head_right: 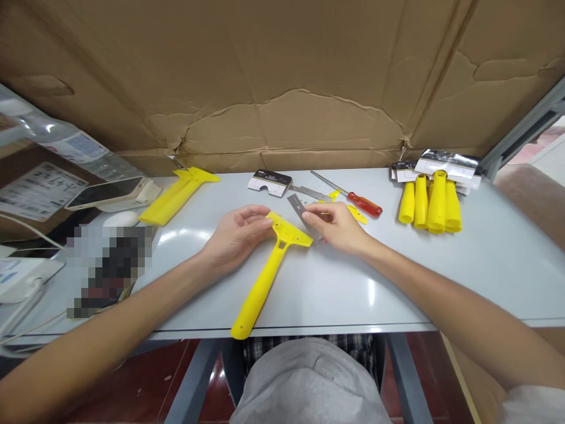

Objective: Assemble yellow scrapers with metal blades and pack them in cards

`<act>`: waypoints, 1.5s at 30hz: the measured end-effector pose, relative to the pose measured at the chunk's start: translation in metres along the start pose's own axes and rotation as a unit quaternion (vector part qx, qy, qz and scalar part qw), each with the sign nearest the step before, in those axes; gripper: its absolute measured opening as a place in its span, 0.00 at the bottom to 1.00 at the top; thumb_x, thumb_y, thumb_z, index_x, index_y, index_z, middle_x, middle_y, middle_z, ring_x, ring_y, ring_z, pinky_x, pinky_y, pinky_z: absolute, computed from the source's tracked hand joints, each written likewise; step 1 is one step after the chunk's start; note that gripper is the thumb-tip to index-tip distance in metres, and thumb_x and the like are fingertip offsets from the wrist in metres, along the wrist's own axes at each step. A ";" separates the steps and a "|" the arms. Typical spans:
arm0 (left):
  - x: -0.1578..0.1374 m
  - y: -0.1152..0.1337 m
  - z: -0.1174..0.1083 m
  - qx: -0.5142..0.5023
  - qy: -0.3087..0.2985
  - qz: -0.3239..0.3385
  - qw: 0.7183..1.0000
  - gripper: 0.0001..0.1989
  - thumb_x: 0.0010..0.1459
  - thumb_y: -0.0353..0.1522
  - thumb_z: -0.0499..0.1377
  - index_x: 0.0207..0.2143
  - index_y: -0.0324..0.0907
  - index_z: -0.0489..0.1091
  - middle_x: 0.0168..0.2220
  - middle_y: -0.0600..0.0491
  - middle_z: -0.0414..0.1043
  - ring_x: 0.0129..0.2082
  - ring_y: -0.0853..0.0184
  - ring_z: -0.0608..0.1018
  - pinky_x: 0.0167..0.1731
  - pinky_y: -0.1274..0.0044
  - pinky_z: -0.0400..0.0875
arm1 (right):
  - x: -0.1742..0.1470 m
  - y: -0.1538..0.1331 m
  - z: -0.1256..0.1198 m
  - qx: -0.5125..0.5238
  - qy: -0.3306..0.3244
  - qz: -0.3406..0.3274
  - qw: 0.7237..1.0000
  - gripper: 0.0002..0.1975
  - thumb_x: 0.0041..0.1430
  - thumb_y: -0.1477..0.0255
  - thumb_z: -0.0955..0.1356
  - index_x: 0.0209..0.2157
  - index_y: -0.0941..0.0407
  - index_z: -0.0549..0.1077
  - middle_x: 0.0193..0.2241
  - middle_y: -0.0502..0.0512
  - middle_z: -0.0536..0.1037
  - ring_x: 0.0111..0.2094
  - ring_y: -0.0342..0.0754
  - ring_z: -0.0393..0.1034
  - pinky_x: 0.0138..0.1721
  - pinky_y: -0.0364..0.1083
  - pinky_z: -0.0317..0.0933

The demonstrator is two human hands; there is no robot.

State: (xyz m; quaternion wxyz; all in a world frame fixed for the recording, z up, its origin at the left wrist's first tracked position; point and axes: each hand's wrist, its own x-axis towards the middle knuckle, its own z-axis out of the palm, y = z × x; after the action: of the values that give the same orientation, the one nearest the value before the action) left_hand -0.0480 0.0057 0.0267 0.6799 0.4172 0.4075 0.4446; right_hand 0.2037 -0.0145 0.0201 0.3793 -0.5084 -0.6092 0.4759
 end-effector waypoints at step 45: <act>-0.003 -0.010 0.004 0.063 -0.050 0.053 0.995 0.22 0.45 0.37 0.83 0.33 0.40 0.74 0.35 0.50 0.83 0.32 0.65 0.86 0.41 0.69 0.87 | -0.001 0.000 0.008 -0.005 -0.049 -0.035 0.998 0.24 0.58 0.54 0.75 0.46 0.60 0.84 0.43 0.60 0.82 0.36 0.40 0.75 0.39 0.42 0.72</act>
State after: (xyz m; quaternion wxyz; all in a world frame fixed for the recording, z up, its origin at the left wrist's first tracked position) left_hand -0.0422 -0.0008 0.0196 0.6474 0.5018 0.3770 0.4324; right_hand 0.1959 -0.0175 0.0182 0.3630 -0.4649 -0.6470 0.4832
